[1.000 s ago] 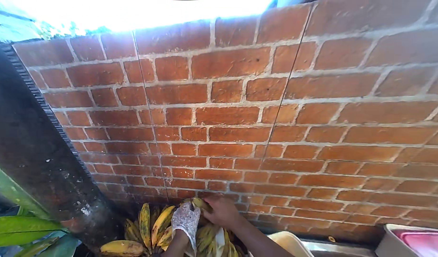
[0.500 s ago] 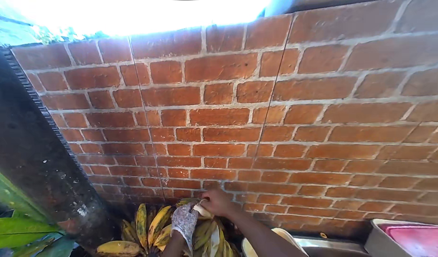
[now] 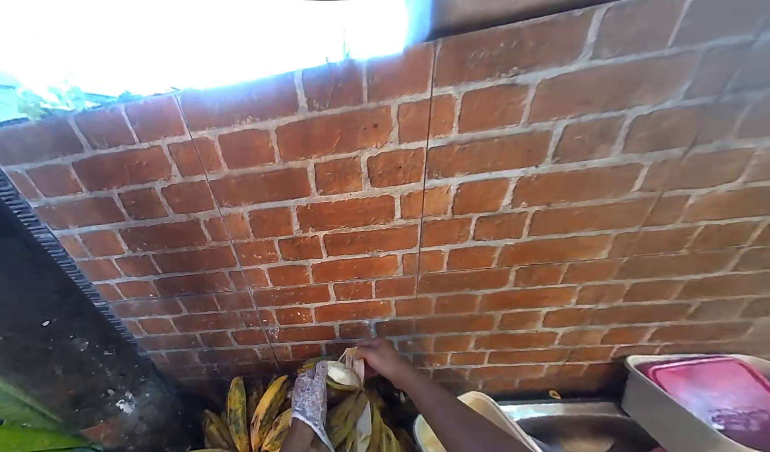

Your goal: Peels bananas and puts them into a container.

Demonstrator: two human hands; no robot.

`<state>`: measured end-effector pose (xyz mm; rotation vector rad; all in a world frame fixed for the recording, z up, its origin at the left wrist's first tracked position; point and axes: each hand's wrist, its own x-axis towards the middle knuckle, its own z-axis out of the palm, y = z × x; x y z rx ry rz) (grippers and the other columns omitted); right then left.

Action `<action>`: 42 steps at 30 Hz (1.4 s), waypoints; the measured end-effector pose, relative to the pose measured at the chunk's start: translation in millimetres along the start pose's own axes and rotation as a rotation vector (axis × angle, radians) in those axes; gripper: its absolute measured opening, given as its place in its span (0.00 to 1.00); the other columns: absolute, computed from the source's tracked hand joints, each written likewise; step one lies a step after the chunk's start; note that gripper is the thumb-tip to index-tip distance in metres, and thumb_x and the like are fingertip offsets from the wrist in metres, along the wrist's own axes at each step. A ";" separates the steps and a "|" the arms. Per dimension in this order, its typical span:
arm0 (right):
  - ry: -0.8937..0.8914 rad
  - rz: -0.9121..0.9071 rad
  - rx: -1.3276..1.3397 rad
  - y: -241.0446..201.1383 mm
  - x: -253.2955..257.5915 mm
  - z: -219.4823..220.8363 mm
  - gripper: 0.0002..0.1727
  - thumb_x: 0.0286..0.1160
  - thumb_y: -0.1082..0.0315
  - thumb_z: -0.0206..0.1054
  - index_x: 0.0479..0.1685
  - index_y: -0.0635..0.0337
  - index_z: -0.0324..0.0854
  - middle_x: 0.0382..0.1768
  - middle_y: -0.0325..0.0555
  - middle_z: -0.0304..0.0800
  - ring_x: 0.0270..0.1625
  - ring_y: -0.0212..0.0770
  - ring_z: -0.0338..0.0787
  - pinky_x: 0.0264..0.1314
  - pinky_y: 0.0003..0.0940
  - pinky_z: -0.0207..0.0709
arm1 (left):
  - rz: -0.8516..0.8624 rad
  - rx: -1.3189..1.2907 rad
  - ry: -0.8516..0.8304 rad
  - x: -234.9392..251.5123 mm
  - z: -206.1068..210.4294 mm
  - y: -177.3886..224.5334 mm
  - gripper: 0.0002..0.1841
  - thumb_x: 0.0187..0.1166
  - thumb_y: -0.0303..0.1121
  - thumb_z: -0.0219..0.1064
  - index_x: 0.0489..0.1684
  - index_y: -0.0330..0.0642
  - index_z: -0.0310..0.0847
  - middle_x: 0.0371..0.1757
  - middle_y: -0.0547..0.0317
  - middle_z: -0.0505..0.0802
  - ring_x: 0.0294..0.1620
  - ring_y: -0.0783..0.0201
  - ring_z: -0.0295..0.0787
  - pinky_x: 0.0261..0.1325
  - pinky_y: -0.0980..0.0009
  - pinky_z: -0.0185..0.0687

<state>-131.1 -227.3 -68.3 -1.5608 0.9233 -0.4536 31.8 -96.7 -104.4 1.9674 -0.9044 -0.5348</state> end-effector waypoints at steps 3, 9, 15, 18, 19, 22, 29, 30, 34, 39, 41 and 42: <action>0.097 0.104 0.321 18.9 -6.8 -1.5 0.17 0.82 0.63 0.66 0.60 0.66 0.85 0.49 0.58 0.95 0.47 0.52 0.97 0.52 0.51 0.93 | -0.076 -0.095 -0.004 2.5 7.4 -2.5 0.27 0.91 0.51 0.54 0.59 0.33 0.87 0.61 0.37 0.91 0.67 0.45 0.86 0.73 0.44 0.77; 0.278 0.155 0.761 51.8 -19.1 12.6 0.18 0.83 0.68 0.68 0.64 0.70 0.77 0.49 0.61 0.94 0.46 0.53 0.97 0.52 0.48 0.94 | 0.095 0.328 0.098 12.8 1.0 12.3 0.17 0.86 0.42 0.62 0.69 0.60 0.85 0.69 0.59 0.90 0.73 0.57 0.85 0.79 0.49 0.76; 0.331 0.001 0.328 69.3 -41.7 -4.9 0.17 0.79 0.62 0.72 0.59 0.63 0.87 0.48 0.50 0.97 0.48 0.42 0.98 0.57 0.41 0.93 | 0.387 1.191 -0.167 8.3 -17.1 51.8 0.23 0.69 0.30 0.70 0.67 0.53 0.86 0.74 0.47 0.85 0.78 0.44 0.77 0.80 0.45 0.71; 0.359 -0.052 0.100 80.8 -43.7 -22.0 0.19 0.79 0.56 0.69 0.61 0.56 0.89 0.49 0.46 0.97 0.49 0.41 0.97 0.61 0.45 0.90 | 0.206 1.450 -0.374 -11.1 -8.3 92.3 0.25 0.68 0.40 0.73 0.66 0.42 0.84 0.72 0.41 0.85 0.74 0.41 0.80 0.73 0.40 0.78; 0.365 -0.058 0.068 82.5 -46.1 -26.5 0.19 0.80 0.55 0.68 0.61 0.55 0.89 0.49 0.46 0.96 0.50 0.40 0.96 0.62 0.45 0.90 | 0.158 1.503 -0.410 -15.1 -2.0 99.3 0.27 0.64 0.45 0.75 0.61 0.40 0.86 0.68 0.40 0.87 0.70 0.39 0.83 0.68 0.39 0.81; 0.379 -0.057 0.019 83.9 -58.5 -36.7 0.19 0.79 0.53 0.68 0.61 0.52 0.89 0.49 0.45 0.96 0.52 0.41 0.95 0.63 0.47 0.87 | 0.097 1.561 -0.515 -20.3 17.5 113.4 0.31 0.64 0.55 0.74 0.57 0.37 0.87 0.63 0.36 0.90 0.65 0.36 0.86 0.62 0.33 0.81; 0.295 -0.128 0.153 103.4 -93.0 -46.9 0.18 0.83 0.56 0.66 0.63 0.53 0.87 0.48 0.39 0.97 0.48 0.36 0.97 0.58 0.40 0.91 | 0.129 1.564 -0.699 -1.2 69.0 133.0 0.30 0.73 0.51 0.70 0.66 0.36 0.82 0.68 0.33 0.87 0.70 0.35 0.82 0.67 0.33 0.76; 0.293 -0.144 0.219 105.8 -100.1 -52.1 0.15 0.84 0.60 0.64 0.61 0.55 0.86 0.45 0.40 0.98 0.44 0.36 0.97 0.54 0.38 0.92 | 0.109 1.543 -0.753 -9.2 69.1 145.7 0.30 0.79 0.49 0.66 0.69 0.32 0.79 0.71 0.32 0.85 0.74 0.34 0.80 0.72 0.34 0.72; 0.330 -0.172 0.261 116.5 -143.3 -85.1 0.12 0.85 0.62 0.65 0.58 0.55 0.87 0.44 0.40 0.98 0.44 0.37 0.97 0.51 0.37 0.94 | 0.251 1.355 -0.821 28.1 60.3 113.7 0.29 0.81 0.53 0.63 0.64 0.35 0.82 0.66 0.36 0.88 0.70 0.38 0.83 0.70 0.34 0.75; 0.522 -0.173 0.217 147.5 -197.3 -123.5 0.10 0.83 0.65 0.67 0.53 0.58 0.89 0.40 0.42 0.98 0.39 0.40 0.98 0.44 0.39 0.95 | 0.374 0.873 -0.925 -14.3 57.5 136.6 0.27 0.76 0.53 0.70 0.66 0.44 0.84 0.63 0.44 0.90 0.65 0.46 0.87 0.71 0.40 0.79; 0.619 -0.162 0.228 148.0 -205.6 -126.0 0.10 0.82 0.67 0.67 0.52 0.61 0.89 0.38 0.44 0.98 0.36 0.41 0.96 0.41 0.39 0.93 | 0.466 0.688 -0.949 -46.0 72.9 136.9 0.27 0.77 0.58 0.69 0.67 0.51 0.84 0.58 0.51 0.93 0.56 0.53 0.91 0.64 0.47 0.84; 0.664 -0.160 0.231 144.0 -204.7 -125.6 0.09 0.82 0.67 0.67 0.51 0.61 0.89 0.38 0.45 0.97 0.36 0.41 0.96 0.41 0.39 0.93 | 0.503 0.653 -0.960 -58.5 80.5 144.1 0.27 0.78 0.59 0.67 0.71 0.55 0.83 0.61 0.55 0.93 0.60 0.56 0.91 0.68 0.47 0.83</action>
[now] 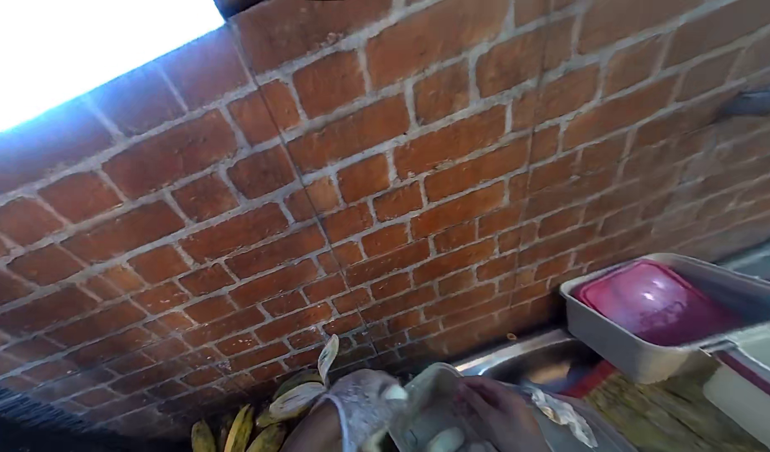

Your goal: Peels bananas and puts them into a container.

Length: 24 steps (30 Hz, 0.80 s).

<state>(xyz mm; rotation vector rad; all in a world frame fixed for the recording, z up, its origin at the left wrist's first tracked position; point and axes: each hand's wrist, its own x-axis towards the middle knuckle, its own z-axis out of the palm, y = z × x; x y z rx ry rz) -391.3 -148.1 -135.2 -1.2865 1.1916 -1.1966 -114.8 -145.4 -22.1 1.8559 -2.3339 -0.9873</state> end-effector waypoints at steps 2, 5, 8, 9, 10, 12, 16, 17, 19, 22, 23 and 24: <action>0.047 -0.048 -0.029 -10.7 4.3 8.7 0.09 0.80 0.68 0.68 0.51 0.62 0.88 0.39 0.45 0.97 0.38 0.40 0.96 0.44 0.40 0.94 | 0.004 0.014 0.034 -6.1 -7.1 21.4 0.27 0.81 0.58 0.63 0.75 0.59 0.81 0.65 0.61 0.93 0.67 0.60 0.89 0.75 0.48 0.79; 0.006 -0.189 -0.198 -31.6 14.2 30.7 0.11 0.80 0.63 0.69 0.53 0.56 0.90 0.40 0.39 0.97 0.39 0.35 0.95 0.45 0.36 0.92 | -0.215 0.148 0.268 -29.8 -26.1 -18.2 0.22 0.83 0.54 0.59 0.70 0.65 0.85 0.69 0.66 0.91 0.72 0.61 0.85 0.77 0.48 0.77; -0.190 -0.261 -0.340 -56.1 22.1 81.0 0.14 0.82 0.57 0.69 0.56 0.53 0.90 0.45 0.38 0.97 0.44 0.33 0.95 0.52 0.37 0.92 | -0.639 0.200 0.436 -55.7 -34.5 -104.6 0.25 0.80 0.58 0.59 0.73 0.64 0.83 0.73 0.59 0.88 0.75 0.52 0.82 0.77 0.42 0.75; -0.272 -0.289 -0.376 -61.1 25.7 104.6 0.14 0.82 0.56 0.68 0.58 0.52 0.90 0.47 0.39 0.97 0.45 0.33 0.95 0.54 0.37 0.91 | -0.742 0.202 0.439 -63.9 -31.4 -132.0 0.27 0.80 0.60 0.57 0.74 0.62 0.81 0.74 0.57 0.87 0.76 0.50 0.82 0.76 0.42 0.75; -0.357 -0.326 -0.414 -63.7 30.5 130.4 0.16 0.83 0.54 0.66 0.59 0.50 0.89 0.49 0.38 0.96 0.48 0.32 0.95 0.57 0.37 0.91 | -0.795 0.186 0.425 -71.2 -26.6 -153.6 0.27 0.81 0.61 0.56 0.73 0.61 0.82 0.73 0.55 0.88 0.75 0.49 0.83 0.75 0.41 0.76; -0.501 -0.426 -0.470 -66.4 41.5 183.4 0.17 0.85 0.52 0.63 0.60 0.50 0.89 0.52 0.38 0.95 0.53 0.32 0.94 0.63 0.37 0.88 | -0.768 0.136 0.374 -82.5 -12.6 -177.3 0.25 0.85 0.60 0.52 0.71 0.63 0.84 0.72 0.58 0.89 0.75 0.52 0.83 0.76 0.42 0.76; -0.729 -0.281 -0.846 -72.4 66.9 247.6 0.19 0.83 0.54 0.61 0.56 0.56 0.89 0.58 0.52 0.92 0.66 0.50 0.89 0.74 0.53 0.79 | -0.585 -0.032 0.367 -106.3 9.1 -174.4 0.25 0.81 0.54 0.62 0.75 0.60 0.81 0.73 0.53 0.88 0.76 0.49 0.81 0.78 0.41 0.73; -0.752 -0.193 -0.981 -74.2 69.2 253.2 0.19 0.81 0.54 0.62 0.56 0.58 0.89 0.59 0.56 0.91 0.67 0.56 0.88 0.72 0.61 0.78 | -0.570 -0.033 0.372 -107.7 11.6 -176.2 0.26 0.78 0.53 0.66 0.75 0.60 0.81 0.73 0.52 0.87 0.76 0.48 0.81 0.77 0.41 0.74; -0.768 -0.043 -1.175 -69.6 69.1 261.1 0.21 0.77 0.53 0.64 0.58 0.57 0.88 0.63 0.60 0.89 0.70 0.62 0.86 0.69 0.69 0.79 | -0.564 0.005 0.367 -99.4 15.2 -192.5 0.27 0.73 0.53 0.66 0.74 0.67 0.81 0.72 0.59 0.88 0.75 0.53 0.82 0.77 0.43 0.75; -0.782 0.049 -1.257 -58.8 61.2 267.0 0.23 0.77 0.53 0.64 0.60 0.61 0.85 0.63 0.63 0.88 0.68 0.64 0.87 0.65 0.72 0.79 | -0.569 -0.037 0.373 -100.0 15.5 -199.1 0.25 0.73 0.56 0.65 0.72 0.70 0.82 0.71 0.64 0.89 0.74 0.57 0.84 0.77 0.45 0.77; -0.786 0.068 -1.241 -55.2 60.6 267.6 0.23 0.78 0.53 0.64 0.59 0.63 0.85 0.63 0.64 0.88 0.69 0.64 0.87 0.66 0.70 0.79 | -0.586 -0.070 0.386 -101.8 15.5 -197.0 0.26 0.72 0.57 0.66 0.71 0.69 0.83 0.71 0.64 0.89 0.73 0.57 0.84 0.76 0.45 0.77; -0.777 0.076 -1.225 -53.1 60.6 267.3 0.23 0.78 0.53 0.63 0.58 0.64 0.85 0.62 0.64 0.88 0.69 0.63 0.87 0.68 0.69 0.79 | -0.609 -0.118 0.406 -102.4 14.9 -194.7 0.27 0.70 0.57 0.67 0.71 0.69 0.83 0.71 0.64 0.89 0.73 0.58 0.84 0.76 0.46 0.77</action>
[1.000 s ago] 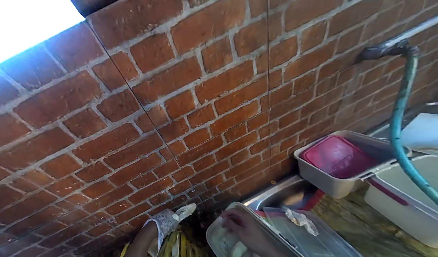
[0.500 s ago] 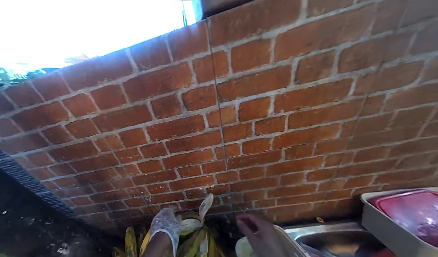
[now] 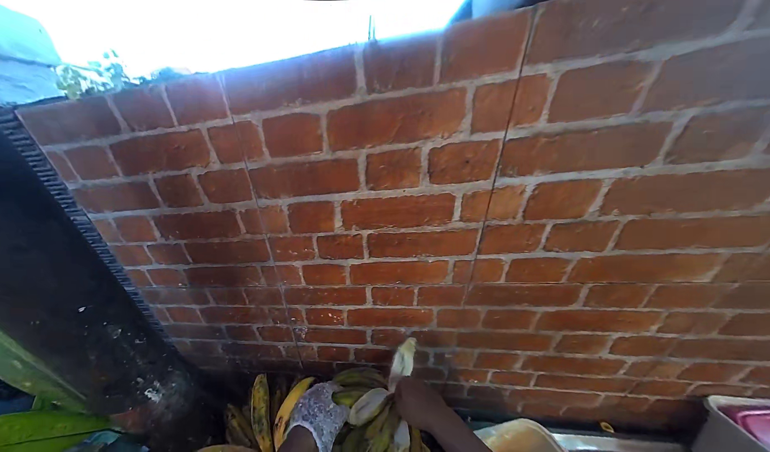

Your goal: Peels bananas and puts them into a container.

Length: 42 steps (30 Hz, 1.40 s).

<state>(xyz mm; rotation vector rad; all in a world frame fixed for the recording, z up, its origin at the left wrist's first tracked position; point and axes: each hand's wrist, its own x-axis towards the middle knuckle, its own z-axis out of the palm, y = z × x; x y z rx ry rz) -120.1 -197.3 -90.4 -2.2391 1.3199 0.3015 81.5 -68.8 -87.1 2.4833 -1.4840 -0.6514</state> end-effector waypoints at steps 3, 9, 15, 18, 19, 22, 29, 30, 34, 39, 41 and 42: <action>0.102 -0.012 0.068 0.5 -6.0 -0.3 0.21 0.79 0.52 0.62 0.56 0.59 0.88 0.58 0.58 0.92 0.66 0.58 0.90 0.67 0.65 0.81 | -0.107 -0.204 0.059 9.2 4.7 0.2 0.28 0.64 0.62 0.71 0.67 0.69 0.87 0.68 0.66 0.91 0.70 0.59 0.86 0.74 0.46 0.79; 0.352 -0.436 0.422 -14.7 0.4 0.1 0.25 0.79 0.53 0.70 0.71 0.54 0.84 0.65 0.45 0.89 0.66 0.38 0.89 0.74 0.39 0.82 | -0.148 -0.461 0.130 15.8 15.1 1.5 0.34 0.59 0.63 0.79 0.68 0.64 0.88 0.66 0.60 0.92 0.71 0.57 0.85 0.76 0.48 0.78; 0.162 -0.537 0.616 -9.1 30.6 26.3 0.28 0.73 0.51 0.76 0.70 0.53 0.85 0.68 0.45 0.89 0.71 0.37 0.87 0.80 0.41 0.78 | -0.259 -0.660 0.307 -15.2 24.1 44.4 0.29 0.73 0.50 0.75 0.73 0.50 0.83 0.68 0.48 0.90 0.73 0.49 0.84 0.77 0.45 0.75; 0.240 -0.519 0.692 -8.1 35.5 37.6 0.27 0.68 0.51 0.80 0.65 0.53 0.87 0.62 0.41 0.92 0.65 0.34 0.90 0.75 0.37 0.83 | -0.325 -0.575 0.377 -3.4 39.8 52.9 0.28 0.77 0.49 0.66 0.77 0.51 0.79 0.70 0.51 0.90 0.73 0.50 0.84 0.76 0.46 0.76; 0.266 -0.517 0.697 -8.8 35.1 40.6 0.26 0.70 0.50 0.79 0.63 0.53 0.88 0.61 0.40 0.93 0.64 0.33 0.91 0.74 0.36 0.84 | -0.344 -0.548 0.371 -1.2 41.4 54.4 0.27 0.79 0.50 0.64 0.77 0.52 0.78 0.69 0.51 0.90 0.71 0.51 0.86 0.74 0.45 0.78; 0.324 -0.499 0.618 -13.6 31.7 41.3 0.23 0.74 0.49 0.74 0.63 0.51 0.88 0.60 0.40 0.93 0.63 0.32 0.91 0.73 0.35 0.84 | -0.400 -0.502 0.319 0.4 36.6 59.9 0.25 0.82 0.49 0.63 0.78 0.55 0.76 0.69 0.51 0.90 0.69 0.50 0.87 0.70 0.44 0.80; 0.421 -0.498 0.413 -21.6 25.6 41.3 0.19 0.76 0.49 0.71 0.60 0.44 0.91 0.60 0.35 0.94 0.67 0.32 0.89 0.77 0.39 0.80 | -0.390 -0.470 0.365 9.7 44.6 58.4 0.23 0.81 0.44 0.65 0.75 0.59 0.79 0.69 0.54 0.90 0.68 0.53 0.88 0.71 0.48 0.81; 0.420 -0.496 0.377 -22.3 24.0 40.6 0.19 0.77 0.48 0.70 0.61 0.42 0.90 0.61 0.34 0.94 0.68 0.32 0.89 0.77 0.40 0.79 | -0.368 -0.460 0.371 10.7 45.7 56.5 0.22 0.82 0.43 0.64 0.75 0.58 0.79 0.70 0.55 0.89 0.69 0.54 0.87 0.73 0.49 0.80; 0.444 -0.491 0.263 -27.4 16.9 37.8 0.19 0.83 0.49 0.63 0.67 0.36 0.88 0.67 0.31 0.91 0.73 0.33 0.86 0.80 0.42 0.77 | -0.269 -0.491 0.391 16.1 46.4 49.0 0.21 0.83 0.39 0.63 0.75 0.59 0.82 0.72 0.58 0.89 0.74 0.58 0.84 0.78 0.54 0.76; 0.430 -0.539 -0.078 -39.8 11.4 24.6 0.26 0.81 0.45 0.60 0.77 0.36 0.80 0.72 0.38 0.87 0.72 0.45 0.88 0.72 0.53 0.82 | -0.132 -0.576 0.386 16.8 50.2 33.6 0.23 0.81 0.32 0.63 0.76 0.59 0.82 0.72 0.57 0.89 0.75 0.57 0.83 0.81 0.52 0.73; 0.341 -0.553 -0.245 -53.5 4.3 9.9 0.28 0.81 0.47 0.62 0.79 0.45 0.77 0.70 0.49 0.87 0.67 0.56 0.90 0.64 0.62 0.83 | -0.147 -0.610 0.363 14.0 48.2 32.0 0.25 0.78 0.30 0.64 0.76 0.59 0.82 0.72 0.53 0.89 0.75 0.53 0.82 0.79 0.50 0.74; 0.278 -0.555 -0.313 -61.4 0.5 2.5 0.29 0.82 0.49 0.62 0.80 0.50 0.74 0.71 0.55 0.86 0.67 0.61 0.89 0.64 0.66 0.81 | -0.168 -0.635 0.359 13.0 46.4 33.1 0.26 0.75 0.29 0.65 0.75 0.59 0.82 0.71 0.50 0.89 0.75 0.50 0.82 0.77 0.48 0.74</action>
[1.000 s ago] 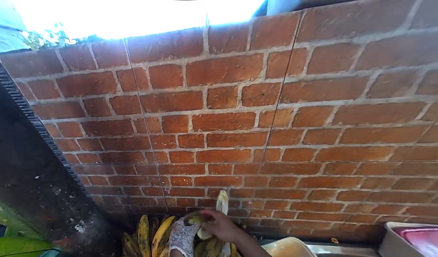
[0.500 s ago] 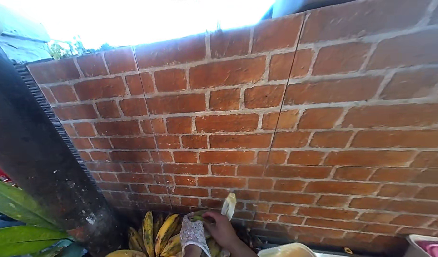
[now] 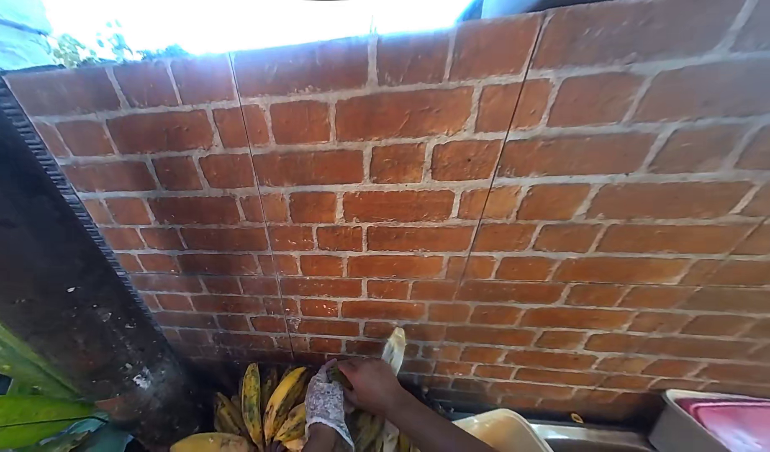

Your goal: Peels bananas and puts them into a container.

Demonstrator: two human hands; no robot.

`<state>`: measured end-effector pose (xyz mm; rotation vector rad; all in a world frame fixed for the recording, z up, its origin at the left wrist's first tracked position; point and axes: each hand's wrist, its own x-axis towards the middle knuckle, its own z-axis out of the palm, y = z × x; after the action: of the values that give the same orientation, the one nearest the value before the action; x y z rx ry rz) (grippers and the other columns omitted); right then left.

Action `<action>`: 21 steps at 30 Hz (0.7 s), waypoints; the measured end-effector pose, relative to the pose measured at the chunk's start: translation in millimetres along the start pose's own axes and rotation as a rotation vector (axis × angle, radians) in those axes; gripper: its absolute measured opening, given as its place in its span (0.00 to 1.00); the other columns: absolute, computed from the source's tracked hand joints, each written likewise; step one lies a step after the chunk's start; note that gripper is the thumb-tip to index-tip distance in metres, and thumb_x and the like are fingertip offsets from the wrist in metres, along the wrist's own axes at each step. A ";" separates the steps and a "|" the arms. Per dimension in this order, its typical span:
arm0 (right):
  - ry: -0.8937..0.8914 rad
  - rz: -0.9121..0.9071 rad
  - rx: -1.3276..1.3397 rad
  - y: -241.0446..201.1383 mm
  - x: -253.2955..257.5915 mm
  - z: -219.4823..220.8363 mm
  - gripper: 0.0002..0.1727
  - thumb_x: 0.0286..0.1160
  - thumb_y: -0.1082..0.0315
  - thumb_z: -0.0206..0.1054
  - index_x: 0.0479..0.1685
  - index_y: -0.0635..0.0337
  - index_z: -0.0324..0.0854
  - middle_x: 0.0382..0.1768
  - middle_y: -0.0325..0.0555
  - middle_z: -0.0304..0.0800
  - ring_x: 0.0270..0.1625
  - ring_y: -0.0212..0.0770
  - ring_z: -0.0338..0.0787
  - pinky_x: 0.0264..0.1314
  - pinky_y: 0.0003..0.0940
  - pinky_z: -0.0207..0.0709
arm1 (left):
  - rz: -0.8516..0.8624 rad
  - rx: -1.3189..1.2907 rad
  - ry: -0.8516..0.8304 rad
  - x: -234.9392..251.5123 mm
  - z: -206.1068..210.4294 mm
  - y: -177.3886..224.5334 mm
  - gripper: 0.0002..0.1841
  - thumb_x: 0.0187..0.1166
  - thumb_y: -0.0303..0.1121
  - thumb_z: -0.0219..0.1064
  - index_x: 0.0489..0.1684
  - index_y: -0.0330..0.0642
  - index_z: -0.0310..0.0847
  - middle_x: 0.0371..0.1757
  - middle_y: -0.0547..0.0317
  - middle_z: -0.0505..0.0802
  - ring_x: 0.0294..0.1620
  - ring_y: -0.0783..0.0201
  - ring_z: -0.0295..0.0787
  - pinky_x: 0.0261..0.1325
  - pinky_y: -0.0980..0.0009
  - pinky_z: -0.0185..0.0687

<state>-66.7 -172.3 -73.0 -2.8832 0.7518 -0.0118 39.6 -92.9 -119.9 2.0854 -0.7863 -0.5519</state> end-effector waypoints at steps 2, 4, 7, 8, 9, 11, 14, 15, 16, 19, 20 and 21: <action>-0.104 -0.023 -0.059 -8.8 4.8 -12.3 0.30 0.83 0.54 0.62 0.80 0.60 0.71 0.70 0.63 0.84 0.66 0.67 0.88 0.62 0.70 0.79 | -0.030 -0.007 -0.034 -3.5 -6.5 6.8 0.25 0.78 0.30 0.65 0.76 0.56 0.81 0.72 0.47 0.87 0.76 0.49 0.80 0.79 0.48 0.72; -0.127 -0.029 -0.086 -10.9 7.2 -13.9 0.28 0.85 0.54 0.58 0.77 0.63 0.71 0.66 0.64 0.86 0.63 0.68 0.89 0.61 0.70 0.80 | 0.009 0.018 -0.042 -0.7 -7.5 3.2 0.23 0.80 0.32 0.64 0.76 0.56 0.81 0.71 0.49 0.89 0.75 0.50 0.82 0.79 0.48 0.73; -0.105 -0.052 -0.106 -7.8 9.1 -11.4 0.27 0.86 0.52 0.55 0.76 0.61 0.73 0.64 0.61 0.88 0.61 0.66 0.90 0.60 0.68 0.81 | 0.075 0.010 -0.056 7.5 -5.7 -8.2 0.23 0.79 0.33 0.65 0.75 0.56 0.83 0.68 0.51 0.91 0.73 0.52 0.84 0.79 0.50 0.74; -0.105 -0.051 -0.110 -8.9 9.2 -12.2 0.27 0.86 0.52 0.55 0.75 0.61 0.73 0.64 0.61 0.88 0.61 0.65 0.90 0.60 0.68 0.81 | 0.086 -0.003 -0.065 8.3 -6.8 -9.4 0.23 0.78 0.33 0.65 0.74 0.55 0.83 0.67 0.51 0.91 0.73 0.53 0.84 0.79 0.51 0.73; -0.110 -0.042 -0.115 -10.7 10.0 -14.1 0.26 0.86 0.54 0.55 0.74 0.61 0.73 0.63 0.62 0.88 0.61 0.66 0.90 0.60 0.67 0.81 | 0.085 0.002 -0.072 9.7 -7.6 -9.9 0.23 0.79 0.33 0.65 0.74 0.54 0.83 0.67 0.50 0.91 0.73 0.53 0.84 0.79 0.52 0.73; -0.119 -0.017 -0.103 -10.0 13.6 -16.3 0.22 0.89 0.62 0.52 0.73 0.62 0.74 0.62 0.64 0.88 0.63 0.67 0.89 0.62 0.68 0.80 | 0.073 0.033 -0.085 10.6 -8.4 -10.5 0.22 0.81 0.34 0.64 0.75 0.52 0.83 0.69 0.49 0.90 0.75 0.52 0.82 0.81 0.52 0.71; -0.128 -0.070 -0.079 3.4 18.3 -19.1 0.20 0.88 0.63 0.53 0.71 0.63 0.75 0.60 0.65 0.88 0.63 0.68 0.89 0.63 0.69 0.80 | 0.071 -0.005 -0.085 8.5 -11.3 -10.8 0.23 0.77 0.31 0.65 0.73 0.55 0.84 0.67 0.49 0.91 0.73 0.52 0.83 0.78 0.51 0.74; -0.137 -0.102 -0.068 7.3 17.7 -21.0 0.22 0.87 0.60 0.54 0.71 0.62 0.76 0.60 0.64 0.88 0.62 0.67 0.89 0.62 0.69 0.80 | 0.082 -0.034 -0.094 8.0 -12.8 -12.8 0.23 0.77 0.30 0.65 0.73 0.56 0.85 0.67 0.50 0.91 0.72 0.53 0.84 0.78 0.51 0.74; -0.133 -0.137 -0.059 10.5 16.3 -21.0 0.24 0.85 0.56 0.56 0.73 0.59 0.76 0.60 0.63 0.88 0.62 0.66 0.90 0.61 0.69 0.80 | 0.100 -0.072 -0.108 8.5 -14.0 -16.6 0.24 0.77 0.29 0.65 0.73 0.56 0.84 0.67 0.50 0.91 0.72 0.54 0.84 0.77 0.52 0.75; -0.103 -0.167 -0.058 11.1 12.9 -11.5 0.29 0.83 0.49 0.57 0.79 0.53 0.72 0.64 0.59 0.88 0.61 0.64 0.91 0.59 0.68 0.82 | 0.151 -0.201 -0.096 13.0 -10.9 -27.0 0.22 0.77 0.28 0.62 0.70 0.49 0.86 0.60 0.47 0.93 0.63 0.54 0.88 0.69 0.52 0.80; -0.101 -0.142 -0.057 7.8 12.0 -9.9 0.28 0.83 0.51 0.57 0.78 0.55 0.73 0.64 0.60 0.88 0.61 0.65 0.91 0.59 0.69 0.82 | 0.148 -0.191 -0.088 11.3 -10.4 -24.5 0.21 0.77 0.29 0.62 0.69 0.47 0.86 0.58 0.46 0.93 0.62 0.53 0.88 0.68 0.52 0.81; -0.120 -0.108 -0.057 2.2 10.9 -11.6 0.28 0.84 0.53 0.57 0.77 0.58 0.72 0.64 0.62 0.87 0.62 0.66 0.90 0.60 0.70 0.81 | 0.125 -0.153 -0.095 6.8 -13.3 -17.7 0.21 0.78 0.29 0.61 0.71 0.46 0.85 0.61 0.45 0.92 0.65 0.53 0.87 0.71 0.53 0.79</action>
<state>-58.8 -181.3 -62.3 -2.9436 0.5837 0.1711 58.6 -82.1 -127.5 1.8679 -0.8942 -0.6252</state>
